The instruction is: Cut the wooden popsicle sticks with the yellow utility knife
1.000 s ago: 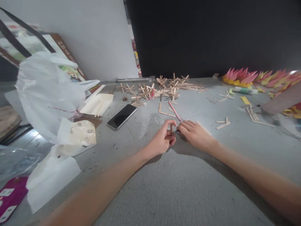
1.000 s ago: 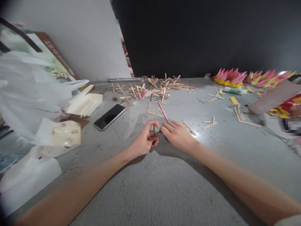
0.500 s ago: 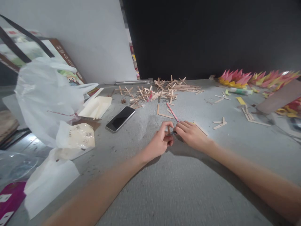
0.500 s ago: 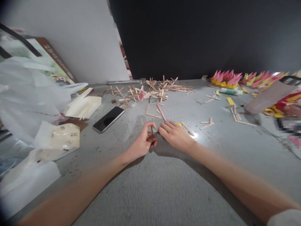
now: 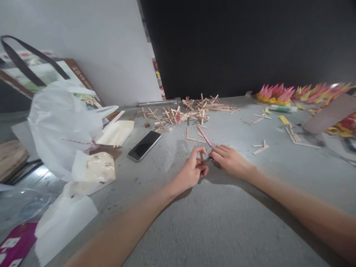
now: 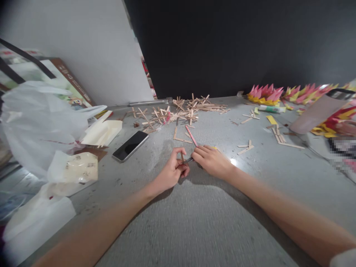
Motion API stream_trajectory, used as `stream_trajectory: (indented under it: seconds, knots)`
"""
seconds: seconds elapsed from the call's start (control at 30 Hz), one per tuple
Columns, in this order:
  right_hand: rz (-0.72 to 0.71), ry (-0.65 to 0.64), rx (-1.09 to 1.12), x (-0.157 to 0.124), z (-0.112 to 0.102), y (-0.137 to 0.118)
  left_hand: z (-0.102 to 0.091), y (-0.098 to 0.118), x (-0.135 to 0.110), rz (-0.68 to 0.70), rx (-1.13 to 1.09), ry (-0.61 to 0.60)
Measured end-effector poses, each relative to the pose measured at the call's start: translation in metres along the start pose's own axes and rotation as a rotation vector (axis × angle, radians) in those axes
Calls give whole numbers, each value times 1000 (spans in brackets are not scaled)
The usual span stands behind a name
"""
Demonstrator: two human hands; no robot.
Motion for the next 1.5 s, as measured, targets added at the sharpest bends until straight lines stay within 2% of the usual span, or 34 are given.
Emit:
stream_trajectory:
  seconds: [0.2, 0.4, 0.57, 0.83, 1.1, 1.5]
  knots:
    - [-1, 6, -9, 4, 0, -3, -1, -3, 1, -23, 3, 27]
    - [20, -32, 17, -3, 3, 6, -1, -9, 3, -6, -10, 6]
    - [31, -29, -3, 0, 3, -3, -2, -14, 6, -14, 14, 9]
    - [32, -44, 29, -7, 8, 4, 1, -10, 4, 11, -42, -12]
    - [24, -3, -6, 2, 4, -5, -1, -13, 5, -6, -8, 11]
    - [76, -52, 40, -7, 10, 2, 5, 2, 2, -23, -107, -14]
Point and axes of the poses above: each hand's wrist, its own x-axis towards the middle knuckle, its own z-axis out of the palm, y = z × x, the point moved 3 cm from there along x, towards the middle knuckle, and after that the axes turned 9 degrees about -x, right-handed, at the moved point
